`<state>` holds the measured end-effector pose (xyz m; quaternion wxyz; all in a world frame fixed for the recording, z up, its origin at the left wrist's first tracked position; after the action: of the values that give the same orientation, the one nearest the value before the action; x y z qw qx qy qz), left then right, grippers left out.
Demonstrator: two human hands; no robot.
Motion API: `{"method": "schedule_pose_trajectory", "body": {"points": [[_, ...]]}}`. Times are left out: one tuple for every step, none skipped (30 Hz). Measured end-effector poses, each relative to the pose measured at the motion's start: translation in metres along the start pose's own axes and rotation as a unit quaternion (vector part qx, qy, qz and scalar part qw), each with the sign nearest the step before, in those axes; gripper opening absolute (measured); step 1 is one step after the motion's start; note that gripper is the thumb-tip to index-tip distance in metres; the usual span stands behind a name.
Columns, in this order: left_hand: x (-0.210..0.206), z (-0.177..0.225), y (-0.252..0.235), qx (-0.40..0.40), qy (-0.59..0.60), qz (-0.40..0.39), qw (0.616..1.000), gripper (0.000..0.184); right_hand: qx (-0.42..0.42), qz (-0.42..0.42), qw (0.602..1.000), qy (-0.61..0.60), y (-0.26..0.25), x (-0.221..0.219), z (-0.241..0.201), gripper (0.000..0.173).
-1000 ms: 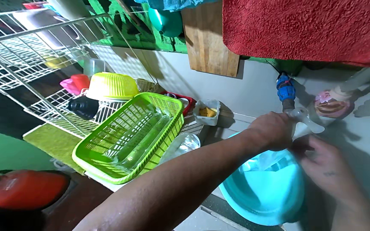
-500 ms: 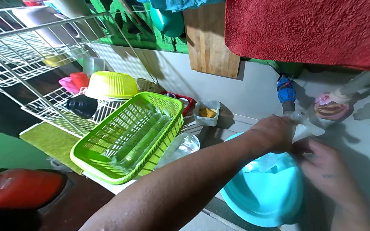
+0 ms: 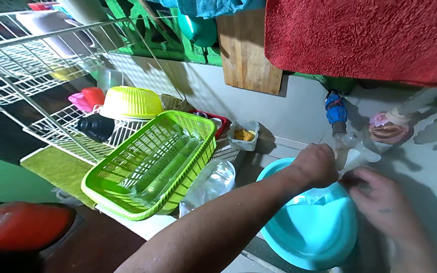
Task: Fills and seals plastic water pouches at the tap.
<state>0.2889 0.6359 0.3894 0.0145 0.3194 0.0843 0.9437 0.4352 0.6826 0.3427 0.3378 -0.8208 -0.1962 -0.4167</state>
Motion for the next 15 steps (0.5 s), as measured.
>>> {"method": "schedule_pose_trajectory", "body": {"points": [[0.000,-0.001,0.001,0.001,0.011,0.003,1.000,0.021,-0.001,0.001,1.000,0.000,0.000,0.000,0.001,0.011],[0.000,-0.002,0.001,0.001,0.026,0.009,1.000,0.020,-0.001,0.005,1.000,-0.001,0.000,0.000,0.001,0.012],[0.001,-0.003,0.002,0.002,0.038,0.015,0.999,0.020,0.000,0.013,1.000,-0.005,0.000,0.001,0.002,0.015],[0.001,-0.004,0.002,0.004,0.048,0.020,0.999,0.020,-0.003,0.024,1.000,-0.011,0.000,0.004,0.004,0.018],[0.001,-0.004,0.003,0.005,0.055,0.024,0.998,0.020,-0.008,0.039,0.999,-0.017,0.001,0.007,0.005,0.021],[0.001,-0.004,0.003,0.004,0.060,0.029,0.998,0.019,-0.018,0.053,0.998,-0.025,0.001,0.013,0.006,0.024],[0.001,-0.004,0.003,0.001,0.064,0.034,0.997,0.018,-0.027,0.070,0.997,-0.034,0.001,0.020,0.006,0.026],[0.001,-0.003,0.003,-0.001,0.067,0.038,0.997,0.018,-0.037,0.088,0.994,-0.045,0.001,0.028,0.005,0.028],[0.001,-0.003,0.003,-0.001,0.072,0.041,0.997,0.018,-0.040,0.109,0.992,-0.052,0.001,0.034,0.004,0.028],[0.001,-0.003,0.003,0.000,0.075,0.041,0.996,0.017,-0.037,0.130,0.989,-0.057,0.000,0.040,0.003,0.027],[0.001,-0.002,0.003,0.002,0.077,0.041,0.996,0.016,-0.034,0.144,0.987,-0.060,0.000,0.044,0.001,0.026],[0.001,-0.001,0.003,0.003,0.077,0.041,0.996,0.016,-0.031,0.154,0.986,-0.062,0.000,0.047,0.000,0.026],[0.001,-0.001,0.003,0.004,0.078,0.041,0.996,0.015,-0.028,0.159,0.985,-0.062,-0.001,0.049,-0.002,0.025],[0.002,-0.001,0.003,0.003,0.079,0.043,0.996,0.015,-0.026,0.163,0.984,-0.062,-0.001,0.049,-0.003,0.025],[0.001,-0.002,0.002,0.001,0.080,0.046,0.996,0.015,-0.024,0.167,0.984,-0.061,-0.001,0.050,-0.004,0.025]]}}
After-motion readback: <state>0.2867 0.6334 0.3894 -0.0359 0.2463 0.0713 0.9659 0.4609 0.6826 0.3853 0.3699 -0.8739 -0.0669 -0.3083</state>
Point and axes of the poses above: each hand's wrist, its own y-axis away from the middle knuckle, its own x-axis out of the back of the hand, z = x × y, the point moved 6 cm from there along -y, towards the middle knuckle, and after that the axes turned 14 degrees about y, right-handed, at the moved point
